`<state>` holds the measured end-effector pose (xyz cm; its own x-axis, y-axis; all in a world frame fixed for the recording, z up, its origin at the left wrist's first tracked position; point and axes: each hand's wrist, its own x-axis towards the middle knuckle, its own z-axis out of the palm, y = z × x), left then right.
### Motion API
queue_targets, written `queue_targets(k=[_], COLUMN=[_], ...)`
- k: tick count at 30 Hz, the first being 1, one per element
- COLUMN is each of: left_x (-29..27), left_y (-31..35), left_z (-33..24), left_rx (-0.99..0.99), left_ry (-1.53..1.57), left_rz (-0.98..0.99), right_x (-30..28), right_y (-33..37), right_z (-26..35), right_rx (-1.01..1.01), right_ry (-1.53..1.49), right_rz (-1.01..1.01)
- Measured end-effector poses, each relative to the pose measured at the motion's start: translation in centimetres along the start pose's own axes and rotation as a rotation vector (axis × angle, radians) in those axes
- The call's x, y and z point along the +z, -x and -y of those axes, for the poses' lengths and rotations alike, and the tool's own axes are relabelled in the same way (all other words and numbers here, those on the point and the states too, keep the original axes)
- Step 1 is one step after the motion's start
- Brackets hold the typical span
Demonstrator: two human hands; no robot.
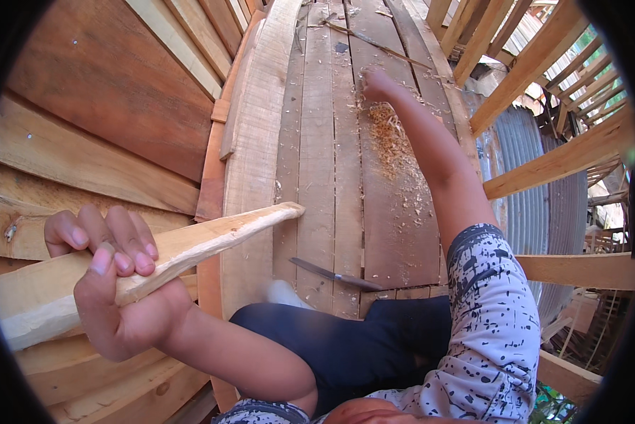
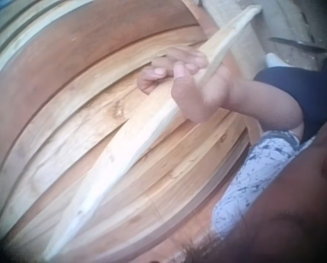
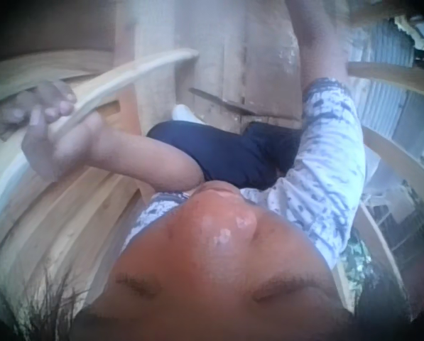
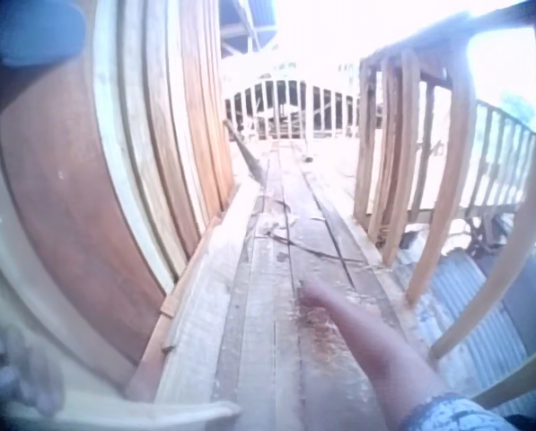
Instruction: The person sits on a wooden floor and uses a knife to carve a long, curved piece of wood. They repeatedly scrape the surface to remove thin shavings, occasionally pausing to wipe away debris from the work area.
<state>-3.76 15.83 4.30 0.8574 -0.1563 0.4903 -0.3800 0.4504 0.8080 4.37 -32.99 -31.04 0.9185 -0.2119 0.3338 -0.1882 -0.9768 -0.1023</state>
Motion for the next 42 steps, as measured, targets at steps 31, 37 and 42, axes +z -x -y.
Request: queue_targets(k=[31,37,42], left_x=[-1.5,-1.4,-1.6], left_y=[0.0,0.0,0.1], left_z=[-0.3,-0.2,-0.2], left_rx=[0.017,0.008,0.015], left_ry=[0.010,0.022,0.013], left_rz=[-0.091,-0.086,-0.061], right_x=[-11.2,-10.3,-11.4], right_y=[16.9,18.5,18.5], right_z=[10.9,10.2,9.4], right_rx=[-0.378,-0.523,-0.443], right_ry=[0.087,-0.081,-0.060], right_rz=[0.277,0.462,0.331])
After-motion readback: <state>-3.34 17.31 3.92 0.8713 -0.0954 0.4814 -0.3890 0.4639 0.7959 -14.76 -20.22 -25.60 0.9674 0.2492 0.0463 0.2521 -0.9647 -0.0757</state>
